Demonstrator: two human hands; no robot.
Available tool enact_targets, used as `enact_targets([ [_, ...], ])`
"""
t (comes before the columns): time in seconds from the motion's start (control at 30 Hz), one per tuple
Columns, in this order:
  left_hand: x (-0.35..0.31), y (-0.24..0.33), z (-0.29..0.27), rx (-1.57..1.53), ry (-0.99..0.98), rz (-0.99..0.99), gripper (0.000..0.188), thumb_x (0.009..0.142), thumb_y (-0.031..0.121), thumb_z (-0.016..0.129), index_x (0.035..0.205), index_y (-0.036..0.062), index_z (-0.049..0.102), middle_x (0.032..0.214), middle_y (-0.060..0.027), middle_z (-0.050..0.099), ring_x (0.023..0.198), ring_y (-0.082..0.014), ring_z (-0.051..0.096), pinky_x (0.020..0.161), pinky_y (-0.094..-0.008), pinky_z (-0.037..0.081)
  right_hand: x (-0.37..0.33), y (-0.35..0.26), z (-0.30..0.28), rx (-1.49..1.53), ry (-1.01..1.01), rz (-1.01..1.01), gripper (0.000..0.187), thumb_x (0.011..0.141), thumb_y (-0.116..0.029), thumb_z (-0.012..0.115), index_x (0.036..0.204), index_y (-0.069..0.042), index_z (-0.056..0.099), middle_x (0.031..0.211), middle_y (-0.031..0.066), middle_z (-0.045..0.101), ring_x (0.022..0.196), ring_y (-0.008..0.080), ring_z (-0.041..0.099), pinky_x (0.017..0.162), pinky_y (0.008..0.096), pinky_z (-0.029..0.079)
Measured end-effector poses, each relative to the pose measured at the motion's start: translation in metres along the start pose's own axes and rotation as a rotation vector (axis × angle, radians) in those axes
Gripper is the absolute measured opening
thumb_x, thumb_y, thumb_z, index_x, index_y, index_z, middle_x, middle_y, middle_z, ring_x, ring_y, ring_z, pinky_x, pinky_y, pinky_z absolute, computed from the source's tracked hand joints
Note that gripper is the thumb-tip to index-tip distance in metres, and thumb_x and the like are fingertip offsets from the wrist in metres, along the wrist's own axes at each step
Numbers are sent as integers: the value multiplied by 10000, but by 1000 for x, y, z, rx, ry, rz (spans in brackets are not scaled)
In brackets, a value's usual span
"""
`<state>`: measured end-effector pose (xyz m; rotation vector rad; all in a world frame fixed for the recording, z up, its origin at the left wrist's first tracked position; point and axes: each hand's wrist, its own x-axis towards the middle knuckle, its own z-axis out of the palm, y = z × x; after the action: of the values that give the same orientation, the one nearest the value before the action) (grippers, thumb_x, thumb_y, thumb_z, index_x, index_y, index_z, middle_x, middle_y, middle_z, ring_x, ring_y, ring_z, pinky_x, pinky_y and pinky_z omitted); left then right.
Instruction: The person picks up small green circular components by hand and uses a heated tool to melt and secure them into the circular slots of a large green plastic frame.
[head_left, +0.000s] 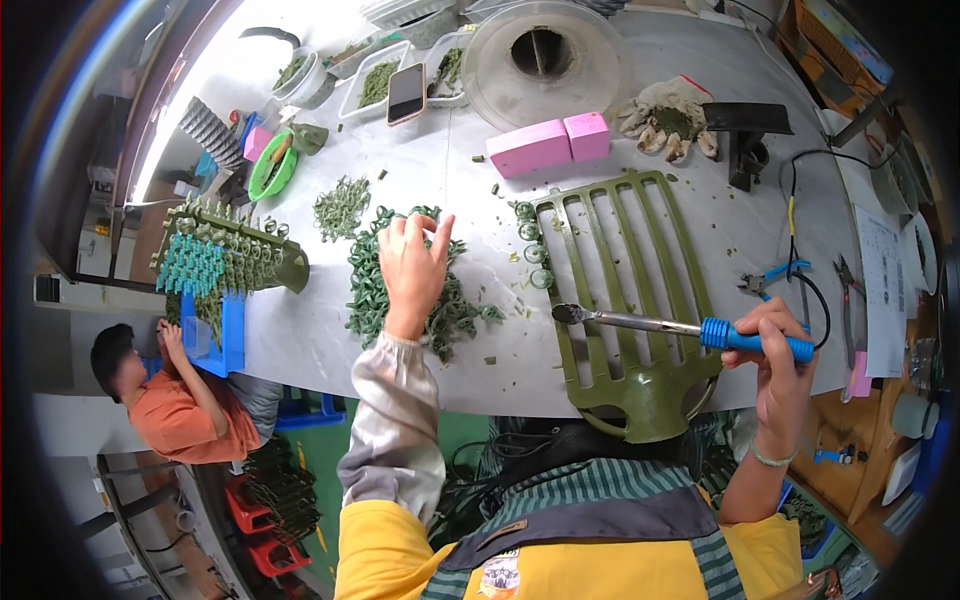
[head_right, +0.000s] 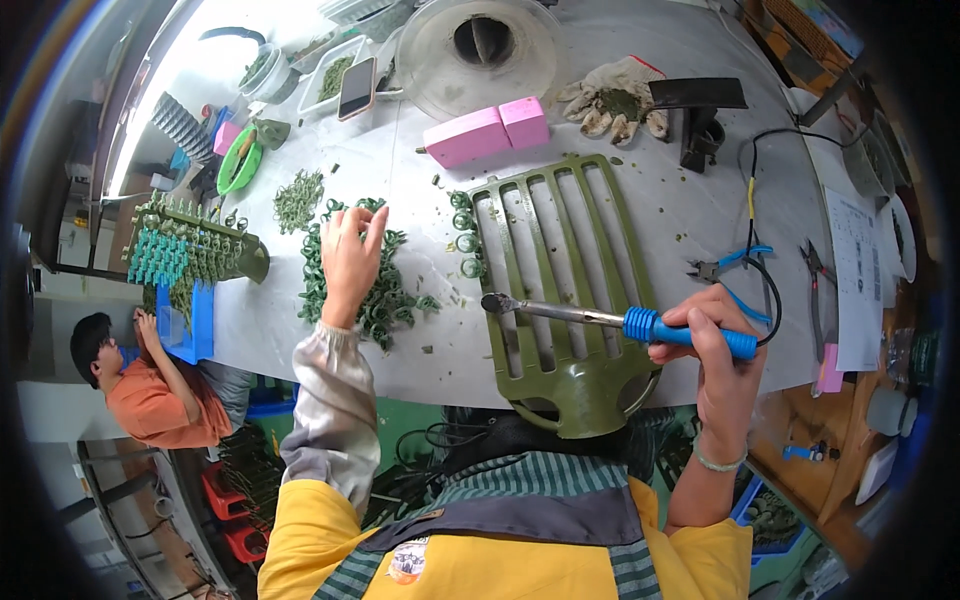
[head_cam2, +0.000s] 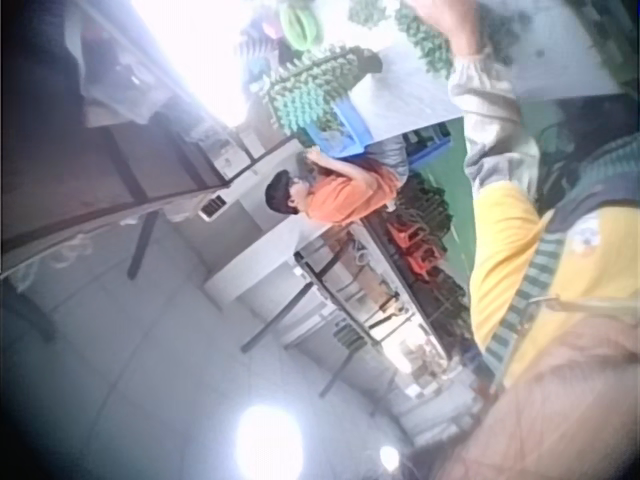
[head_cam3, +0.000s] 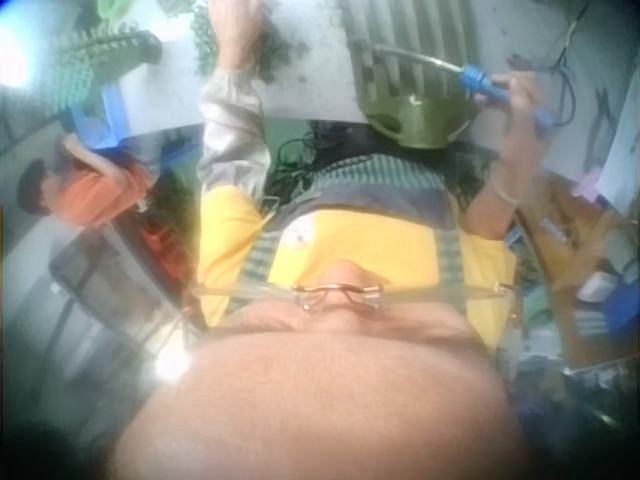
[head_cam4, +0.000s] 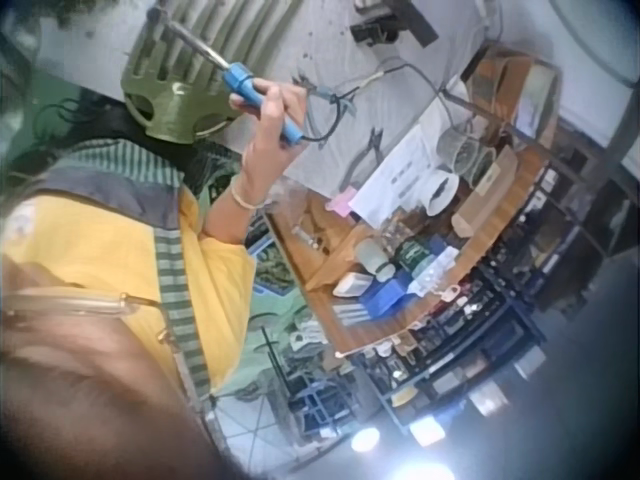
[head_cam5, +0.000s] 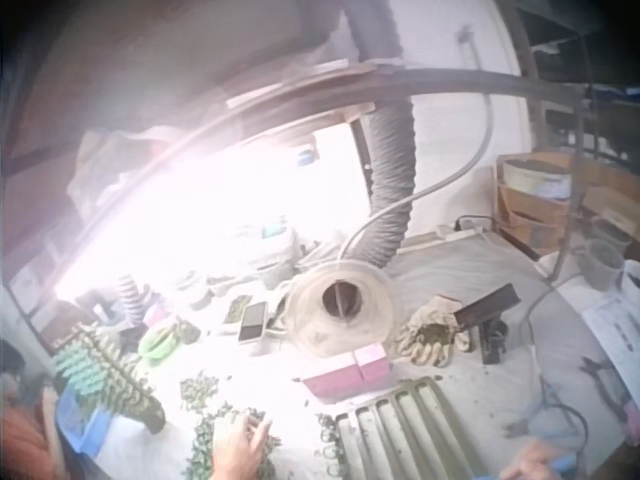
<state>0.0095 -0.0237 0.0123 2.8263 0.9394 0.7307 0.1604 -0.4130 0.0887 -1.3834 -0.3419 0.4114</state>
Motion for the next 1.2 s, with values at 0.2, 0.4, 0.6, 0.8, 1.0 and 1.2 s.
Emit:
enact_targets([
  [0.2, 1, -12, 5, -115, -221, 97, 245, 850, 179, 730, 1060, 76, 659, 937, -102, 625, 901, -282, 573, 852, -390, 464, -2, -2, 1, -18, -12, -21, 226, 942, -115, 562, 854, 73, 650, 872, 96, 601, 626, 195, 670, 536, 278, 595],
  [0.4, -8, -6, -11, -403, -214, 39, 241, 855, 28, 690, 1096, 35, 693, 1041, -113, 652, 819, -237, 683, 698, -325, 547, -7, -3, -1, -27, 2, -43, 244, 950, -139, 560, 867, 74, 644, 872, 102, 602, 624, 194, 673, 550, 285, 598],
  [0.6, -48, 63, -52, -1035, -452, -106, 236, 888, -52, 651, 1120, -19, 675, 1140, -23, 579, 931, -81, 620, 779, -204, 534, -9, 0, -5, -37, 29, -16, 249, 955, -146, 567, 869, 75, 644, 882, 98, 606, 641, 195, 680, 569, 290, 598],
  [0.8, -68, 85, -37, -722, -259, 222, 311, 795, 22, 748, 1099, 80, 711, 1093, -85, 707, 1013, -300, 624, 899, -371, 507, -9, 9, -3, 4, 1, 3, 245, 961, -137, 564, 873, 76, 644, 865, 88, 618, 650, 191, 684, 585, 290, 592],
  [1.0, -71, 89, -25, -562, -241, 317, 358, 761, 22, 772, 1104, 113, 730, 1083, -27, 725, 979, -240, 584, 886, -343, 498, -5, 20, 0, 49, 1, 42, 236, 966, -134, 559, 878, 66, 649, 870, 83, 629, 672, 186, 688, 616, 287, 597],
  [1.2, -72, 90, -21, -558, -248, 309, 353, 759, 25, 771, 1097, 114, 730, 1082, -29, 729, 965, -242, 591, 882, -342, 499, -1, 22, 5, 59, -25, 32, 241, 962, -128, 559, 873, 73, 657, 876, 79, 620, 680, 180, 689, 614, 279, 604],
])
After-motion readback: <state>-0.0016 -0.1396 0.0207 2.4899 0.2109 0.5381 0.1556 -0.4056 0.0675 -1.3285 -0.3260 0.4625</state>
